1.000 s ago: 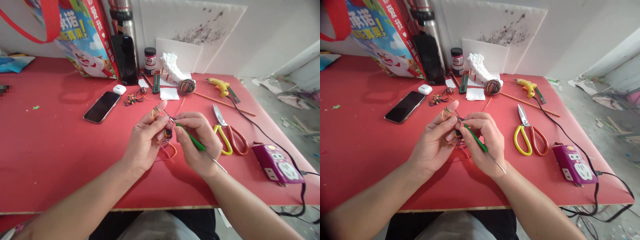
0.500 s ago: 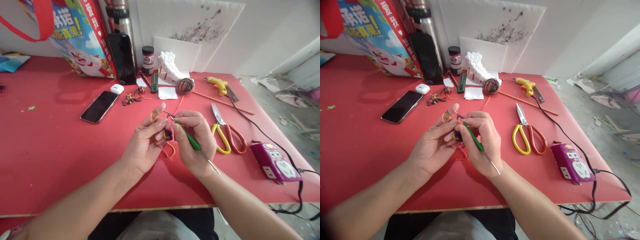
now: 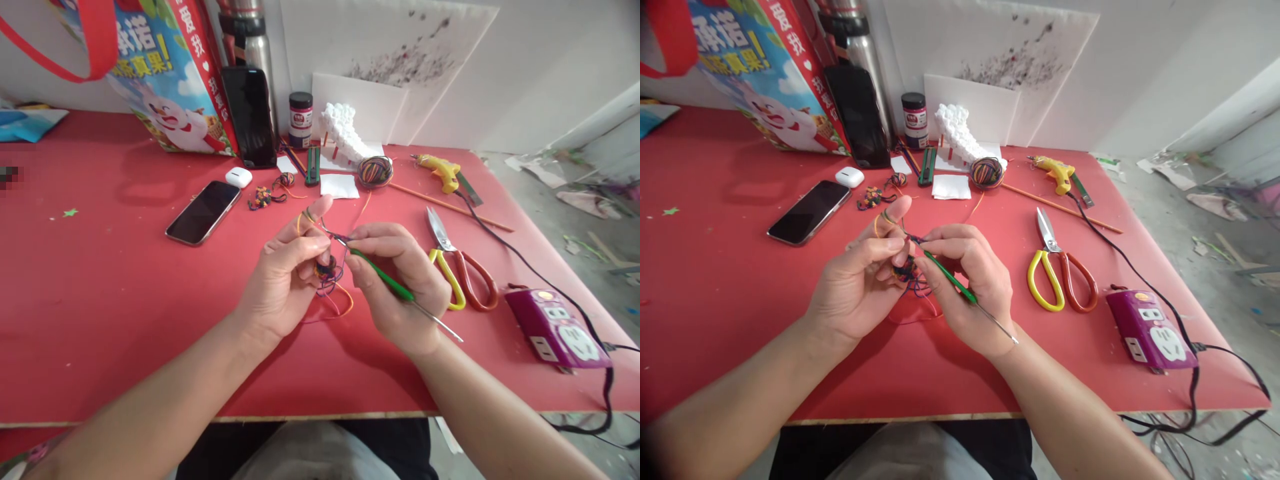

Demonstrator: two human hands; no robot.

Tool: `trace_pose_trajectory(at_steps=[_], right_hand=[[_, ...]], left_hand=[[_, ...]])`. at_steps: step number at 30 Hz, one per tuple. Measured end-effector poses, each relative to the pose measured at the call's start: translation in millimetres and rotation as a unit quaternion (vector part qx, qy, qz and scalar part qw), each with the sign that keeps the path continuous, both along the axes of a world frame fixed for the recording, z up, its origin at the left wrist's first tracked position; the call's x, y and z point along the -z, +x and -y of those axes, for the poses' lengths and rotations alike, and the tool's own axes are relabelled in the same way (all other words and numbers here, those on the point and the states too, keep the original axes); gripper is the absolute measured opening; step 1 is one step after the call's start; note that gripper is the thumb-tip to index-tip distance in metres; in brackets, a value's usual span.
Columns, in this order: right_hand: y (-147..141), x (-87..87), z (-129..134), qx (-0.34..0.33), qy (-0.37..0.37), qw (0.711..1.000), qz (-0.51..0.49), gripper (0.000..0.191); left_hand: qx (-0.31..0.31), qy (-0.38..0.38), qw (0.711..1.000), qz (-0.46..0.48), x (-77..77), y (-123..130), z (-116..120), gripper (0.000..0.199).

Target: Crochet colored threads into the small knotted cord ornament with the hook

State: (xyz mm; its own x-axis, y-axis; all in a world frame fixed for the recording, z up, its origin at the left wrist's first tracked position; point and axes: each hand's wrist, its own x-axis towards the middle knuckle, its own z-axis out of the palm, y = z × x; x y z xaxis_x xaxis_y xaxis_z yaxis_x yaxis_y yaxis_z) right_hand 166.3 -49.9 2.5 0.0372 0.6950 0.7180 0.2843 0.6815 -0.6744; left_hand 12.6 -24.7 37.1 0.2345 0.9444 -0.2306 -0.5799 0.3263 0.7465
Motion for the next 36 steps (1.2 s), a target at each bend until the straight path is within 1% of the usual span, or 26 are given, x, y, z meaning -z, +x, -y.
trace_pose_trajectory(at_steps=[2,4,7,12,16,19,22,25,27,28,32,36], right_hand=[[1,-1.4,0,0.007,0.005,1.0,0.02,0.014],[2,-2.3,1,0.012,0.013,0.999,0.042,0.015],[2,-2.6,2,0.004,0.016,0.998,0.054,0.016],[1,-2.4,4,-0.038,-0.02,0.999,0.017,0.016],[3,-4.3,4,-0.006,-0.015,0.999,0.031,0.016],[6,-6.2,3,-0.011,-0.015,0.999,0.046,0.02],[8,-7.3,3,-0.02,0.022,0.994,0.102,0.03],[9,-7.1,1,0.001,0.085,0.984,0.157,0.037],[10,-6.9,0,0.015,0.105,0.98,0.168,0.035],[10,-7.0,0,0.017,0.102,0.981,0.166,0.033],[10,-9.2,0,0.009,0.061,0.989,0.134,0.021],[9,-11.2,2,-0.004,0.043,0.992,0.117,0.021]], left_hand=[[0.003,0.007,1.0,-0.005,-0.8,-1,0,0.044],[0.007,0.013,1.0,-0.007,-1.7,-2,-1,0.045],[0.019,0.016,1.0,-0.006,-2.8,-3,-1,0.039],[0.027,0.032,0.999,0.001,-1.9,-3,-2,0.026],[0.031,0.061,0.998,-0.007,1.8,-5,-2,0.026],[0.029,0.068,0.997,-0.016,3.0,-6,-3,0.024],[0.022,0.072,0.997,-0.026,2.2,-5,-3,0.023],[0.022,0.077,0.996,-0.03,1.6,-5,-4,0.022],[0.022,0.079,0.996,-0.031,1.9,-4,-4,0.022],[0.022,0.081,0.996,-0.032,2.1,-4,-4,0.023],[0.023,0.092,0.995,-0.037,3.0,-5,-4,0.027],[0.023,0.106,0.993,-0.039,3.9,-6,-3,0.026]])
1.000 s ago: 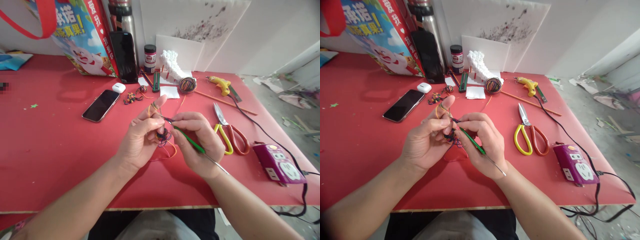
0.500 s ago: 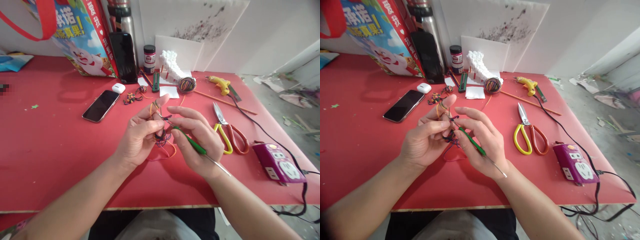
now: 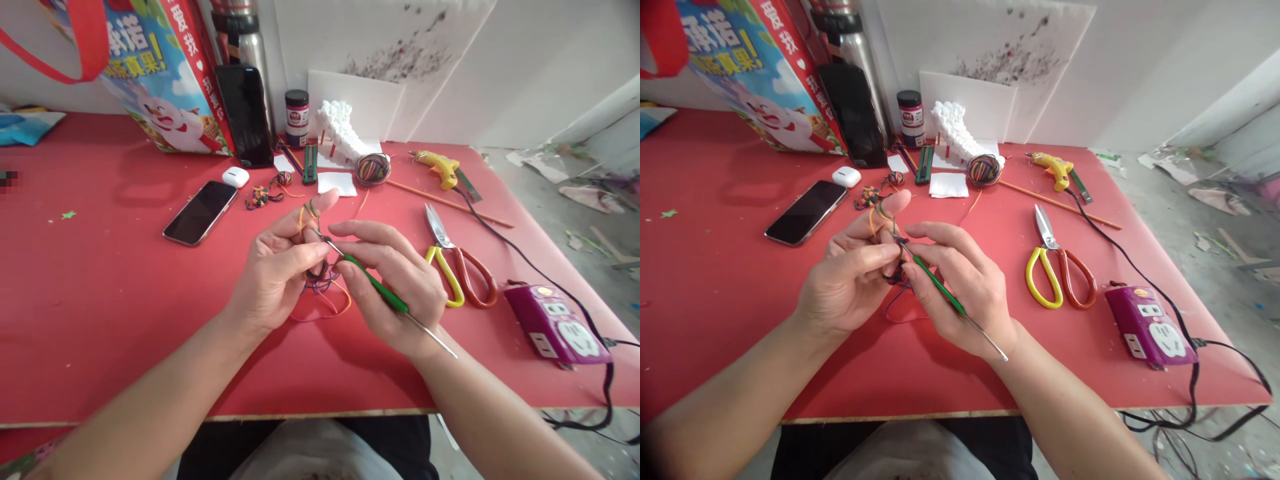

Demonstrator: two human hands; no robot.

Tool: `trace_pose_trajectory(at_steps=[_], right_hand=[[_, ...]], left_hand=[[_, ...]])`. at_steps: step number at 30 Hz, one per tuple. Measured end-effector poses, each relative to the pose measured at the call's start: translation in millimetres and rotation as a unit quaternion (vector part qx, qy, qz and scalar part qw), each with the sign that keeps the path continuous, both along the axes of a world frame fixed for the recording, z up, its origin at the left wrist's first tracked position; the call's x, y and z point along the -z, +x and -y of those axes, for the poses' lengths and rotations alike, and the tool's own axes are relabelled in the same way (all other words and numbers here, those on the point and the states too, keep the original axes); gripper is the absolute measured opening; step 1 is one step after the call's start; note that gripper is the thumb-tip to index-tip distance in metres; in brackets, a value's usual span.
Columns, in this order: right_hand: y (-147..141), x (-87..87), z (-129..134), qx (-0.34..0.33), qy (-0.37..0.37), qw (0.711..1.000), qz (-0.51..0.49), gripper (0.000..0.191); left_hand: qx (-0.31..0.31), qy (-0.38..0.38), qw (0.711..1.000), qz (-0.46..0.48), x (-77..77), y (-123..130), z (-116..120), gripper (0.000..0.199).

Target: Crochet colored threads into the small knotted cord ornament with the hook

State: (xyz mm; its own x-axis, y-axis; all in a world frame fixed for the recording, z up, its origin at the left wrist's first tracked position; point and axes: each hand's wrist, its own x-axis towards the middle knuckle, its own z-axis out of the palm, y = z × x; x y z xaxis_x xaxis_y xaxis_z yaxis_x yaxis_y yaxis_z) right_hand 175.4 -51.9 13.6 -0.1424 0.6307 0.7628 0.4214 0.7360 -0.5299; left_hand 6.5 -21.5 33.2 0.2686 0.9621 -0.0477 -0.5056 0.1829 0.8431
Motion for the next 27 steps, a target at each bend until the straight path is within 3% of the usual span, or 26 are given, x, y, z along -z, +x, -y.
trace_pose_trajectory(at_steps=[10,17,22,27], right_hand=[[-2.9,-3.7,2.1,0.007,0.001,1.0,0.006,0.014],[-3.5,-8.1,2.6,-0.029,-0.029,0.999,-0.027,0.014],[-2.8,-8.9,3.6,-0.039,-0.05,0.997,-0.04,0.013],[-3.4,-9.3,5.4,-0.03,-0.07,0.996,-0.046,0.015]], left_hand=[[-0.051,0.029,0.997,-0.053,4.9,2.3,-2.1,0.03],[-0.043,0.031,0.997,-0.051,2.0,0.6,-3.1,0.027],[-0.043,0.047,0.995,-0.071,1.6,-0.9,-4.4,0.01],[-0.05,0.09,0.988,-0.111,5.8,-4.7,-3.7,0.014]])
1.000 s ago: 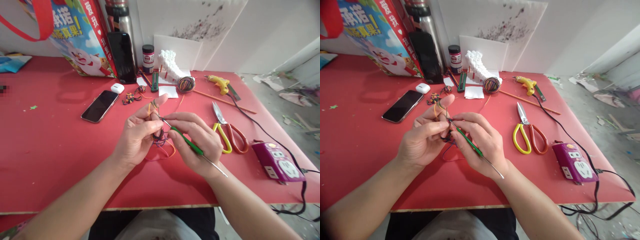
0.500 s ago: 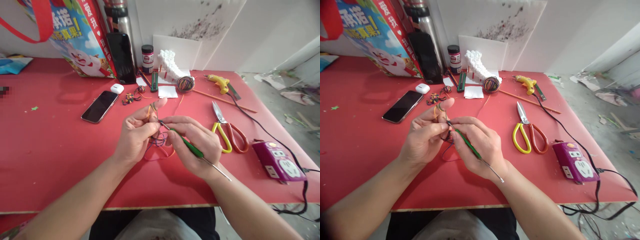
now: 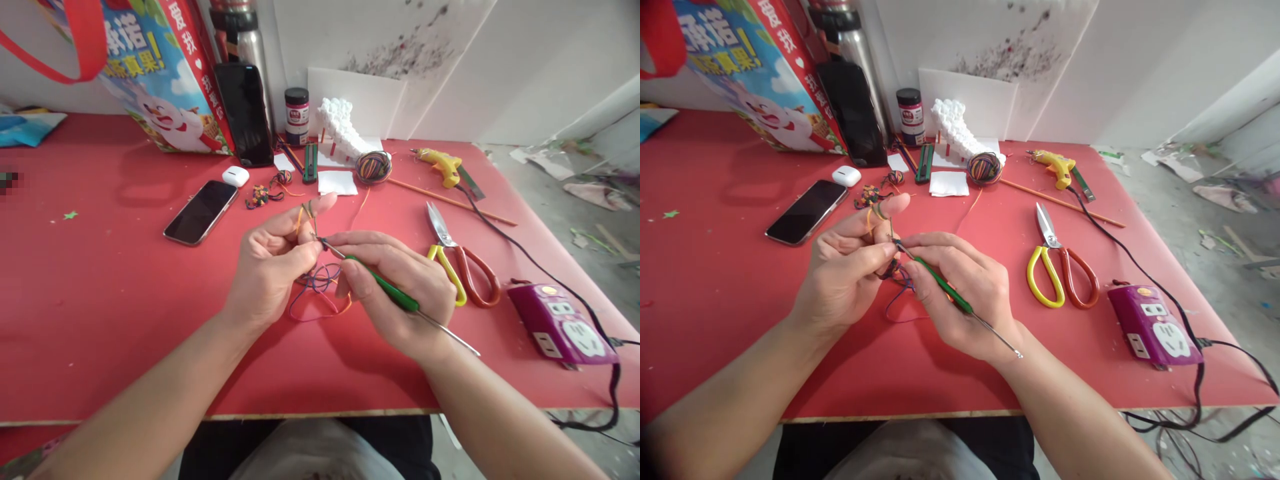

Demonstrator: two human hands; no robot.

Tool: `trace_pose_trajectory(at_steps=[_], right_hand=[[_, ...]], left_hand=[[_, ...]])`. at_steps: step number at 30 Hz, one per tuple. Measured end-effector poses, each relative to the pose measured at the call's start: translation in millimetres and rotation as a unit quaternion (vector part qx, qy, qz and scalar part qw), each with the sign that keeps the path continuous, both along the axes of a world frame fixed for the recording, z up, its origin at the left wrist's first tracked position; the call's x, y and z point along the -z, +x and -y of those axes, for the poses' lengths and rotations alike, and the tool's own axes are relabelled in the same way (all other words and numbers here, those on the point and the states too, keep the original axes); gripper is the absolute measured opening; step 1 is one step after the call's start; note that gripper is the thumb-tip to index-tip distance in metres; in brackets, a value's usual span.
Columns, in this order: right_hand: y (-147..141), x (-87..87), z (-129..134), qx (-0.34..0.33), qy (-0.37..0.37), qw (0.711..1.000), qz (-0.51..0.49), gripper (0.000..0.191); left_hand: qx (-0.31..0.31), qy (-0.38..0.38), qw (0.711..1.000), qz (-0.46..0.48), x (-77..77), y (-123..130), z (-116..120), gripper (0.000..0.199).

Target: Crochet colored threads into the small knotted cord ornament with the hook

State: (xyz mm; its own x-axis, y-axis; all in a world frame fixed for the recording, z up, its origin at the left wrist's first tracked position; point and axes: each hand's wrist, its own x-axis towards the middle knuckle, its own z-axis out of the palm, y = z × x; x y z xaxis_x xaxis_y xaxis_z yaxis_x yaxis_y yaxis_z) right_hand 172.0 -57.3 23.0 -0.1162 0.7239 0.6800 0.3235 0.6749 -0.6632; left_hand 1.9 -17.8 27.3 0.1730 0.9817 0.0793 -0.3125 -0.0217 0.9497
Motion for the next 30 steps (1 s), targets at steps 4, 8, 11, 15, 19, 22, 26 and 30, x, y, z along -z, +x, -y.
trace_pose_trajectory(at_steps=[4,8,11,15,19,22,26,30], right_hand=[[0,0.2,1,0.015,0.017,1.0,0.017,0.016],[0,-1.4,2,0.019,0.024,0.999,0.031,0.016],[0,-3.0,3,0.014,0.024,0.999,0.032,0.018],[1,-4.0,1,0.01,0.026,0.999,0.037,0.019],[4,-5.3,0,-0.006,0.032,0.999,0.041,0.017],[7,-7.6,0,-0.019,0.009,0.999,0.048,0.017],[10,-10.2,0,-0.04,-0.03,0.998,0.023,0.019],[11,-11.1,-2,-0.053,-0.088,0.994,-0.043,0.016]], left_hand=[[-0.034,0.06,0.994,-0.081,3.7,-3,1,0.027],[-0.06,0.097,0.984,-0.137,1.0,-1,4,0.039],[-0.069,0.131,0.975,-0.167,-3.1,0,5,0.04],[-0.069,0.188,0.957,-0.208,-4.5,-2,5,0.035],[-0.064,0.208,0.949,-0.227,-0.6,-6,3,0.04],[-0.054,0.228,0.948,-0.218,2.6,-8,0,0.043],[-0.023,0.236,0.949,-0.205,1.2,-9,0,0.029],[-0.005,0.172,0.968,-0.184,-5.2,-9,4,0.029]])
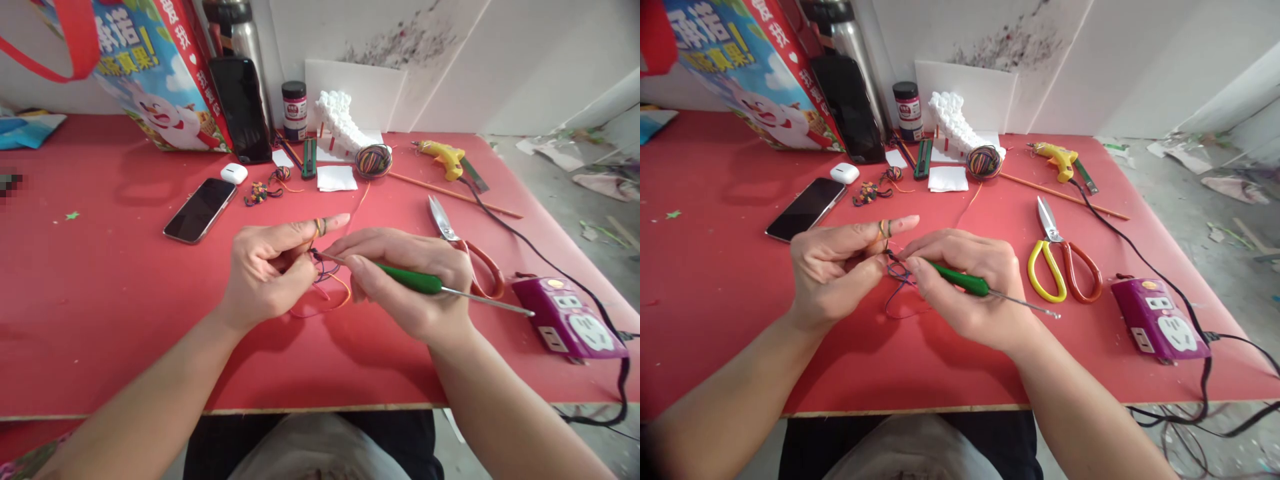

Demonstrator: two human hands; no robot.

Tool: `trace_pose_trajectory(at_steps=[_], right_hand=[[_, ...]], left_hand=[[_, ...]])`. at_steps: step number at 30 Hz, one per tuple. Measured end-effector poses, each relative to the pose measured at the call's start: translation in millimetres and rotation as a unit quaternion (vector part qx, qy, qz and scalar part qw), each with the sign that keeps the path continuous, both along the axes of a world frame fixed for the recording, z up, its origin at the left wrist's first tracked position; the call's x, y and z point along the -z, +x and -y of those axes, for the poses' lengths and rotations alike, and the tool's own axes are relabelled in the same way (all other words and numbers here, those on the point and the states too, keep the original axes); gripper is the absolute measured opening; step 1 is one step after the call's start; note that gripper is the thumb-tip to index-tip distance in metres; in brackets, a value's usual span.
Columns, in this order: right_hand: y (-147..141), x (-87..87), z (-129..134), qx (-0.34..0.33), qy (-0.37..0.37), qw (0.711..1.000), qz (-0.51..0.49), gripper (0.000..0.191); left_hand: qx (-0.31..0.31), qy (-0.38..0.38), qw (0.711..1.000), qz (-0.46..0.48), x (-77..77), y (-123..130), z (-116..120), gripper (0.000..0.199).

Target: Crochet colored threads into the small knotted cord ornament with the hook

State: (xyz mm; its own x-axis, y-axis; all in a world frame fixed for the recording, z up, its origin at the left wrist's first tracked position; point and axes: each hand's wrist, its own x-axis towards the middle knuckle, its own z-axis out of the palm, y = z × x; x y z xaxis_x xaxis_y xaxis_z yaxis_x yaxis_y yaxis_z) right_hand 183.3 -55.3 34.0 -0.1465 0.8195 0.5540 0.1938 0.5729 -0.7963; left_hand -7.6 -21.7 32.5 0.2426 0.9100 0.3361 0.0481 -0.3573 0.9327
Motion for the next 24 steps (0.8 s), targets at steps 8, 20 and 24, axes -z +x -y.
trace_pose_trajectory(at_steps=[8,20,24], right_hand=[[3,-2.9,-2,0.021,-0.124,0.987,-0.097,0.022],[5,-4.1,-5,0.005,-0.188,0.972,-0.142,0.034],[8,-3.4,-9,-0.013,-0.235,0.955,-0.182,0.04]], left_hand=[[0.031,0.016,0.999,0.01,3.1,2,0,0.047],[0.041,-0.079,0.995,0.035,4.6,1,2,0.028],[0.082,-0.176,0.974,0.118,8.8,5,1,0.015]])
